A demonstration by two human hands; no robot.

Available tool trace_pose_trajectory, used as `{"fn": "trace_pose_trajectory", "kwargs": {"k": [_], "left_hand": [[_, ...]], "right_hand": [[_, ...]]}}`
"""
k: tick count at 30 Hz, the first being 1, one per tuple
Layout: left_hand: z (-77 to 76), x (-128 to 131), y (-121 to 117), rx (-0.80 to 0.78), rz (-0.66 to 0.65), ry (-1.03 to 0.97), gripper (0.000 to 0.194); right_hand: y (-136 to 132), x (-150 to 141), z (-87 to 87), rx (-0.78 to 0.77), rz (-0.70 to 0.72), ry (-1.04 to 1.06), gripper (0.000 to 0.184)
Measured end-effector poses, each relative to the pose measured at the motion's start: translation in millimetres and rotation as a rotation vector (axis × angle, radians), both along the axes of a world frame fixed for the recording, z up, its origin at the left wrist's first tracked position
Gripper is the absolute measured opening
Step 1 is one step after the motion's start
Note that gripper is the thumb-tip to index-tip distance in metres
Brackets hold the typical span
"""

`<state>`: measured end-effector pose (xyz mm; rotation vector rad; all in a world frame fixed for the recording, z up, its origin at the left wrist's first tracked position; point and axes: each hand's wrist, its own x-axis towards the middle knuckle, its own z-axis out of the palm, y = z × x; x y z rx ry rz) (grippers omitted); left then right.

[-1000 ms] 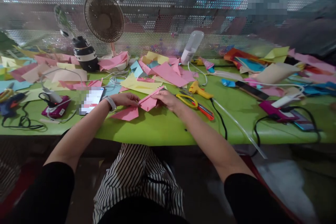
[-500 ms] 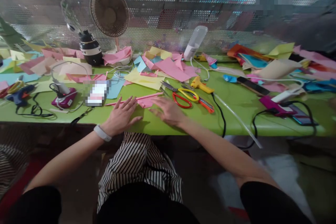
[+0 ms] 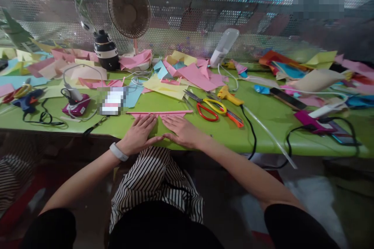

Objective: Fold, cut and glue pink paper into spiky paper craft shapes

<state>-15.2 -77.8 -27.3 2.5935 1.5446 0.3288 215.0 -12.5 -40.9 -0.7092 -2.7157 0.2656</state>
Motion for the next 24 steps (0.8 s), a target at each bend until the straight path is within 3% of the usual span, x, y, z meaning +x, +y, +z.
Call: {"fn": "trace_pose_trajectory", "kwargs": {"k": [4, 7, 10, 16, 24], "left_hand": [[-0.2, -1, -1, 0.014, -0.018, 0.03, 0.083], [-0.1, -2, 0, 0.018, -0.034, 0.072, 0.086], [-1.0, -2, 2, 0.029, -0.033, 0.101, 0.086], [-3.1, -5, 1, 0.032, -0.044, 0.107, 0.08], [-1.7, 1, 8, -0.015, 0.0, 0.141, 0.087]], "right_hand": [[3, -1, 6.7, -0.015, -0.027, 0.139, 0.055], [20, -6, 17.0, -0.072, -0.173, 0.244, 0.048], [35, -14, 23.6, -0.119, -0.27, 0.231, 0.053], [28, -26, 8.6, -0.201, -0.045, -0.147, 0.091], [26, -24, 5.2, -0.158, -0.085, -0.186, 0.091]]}}
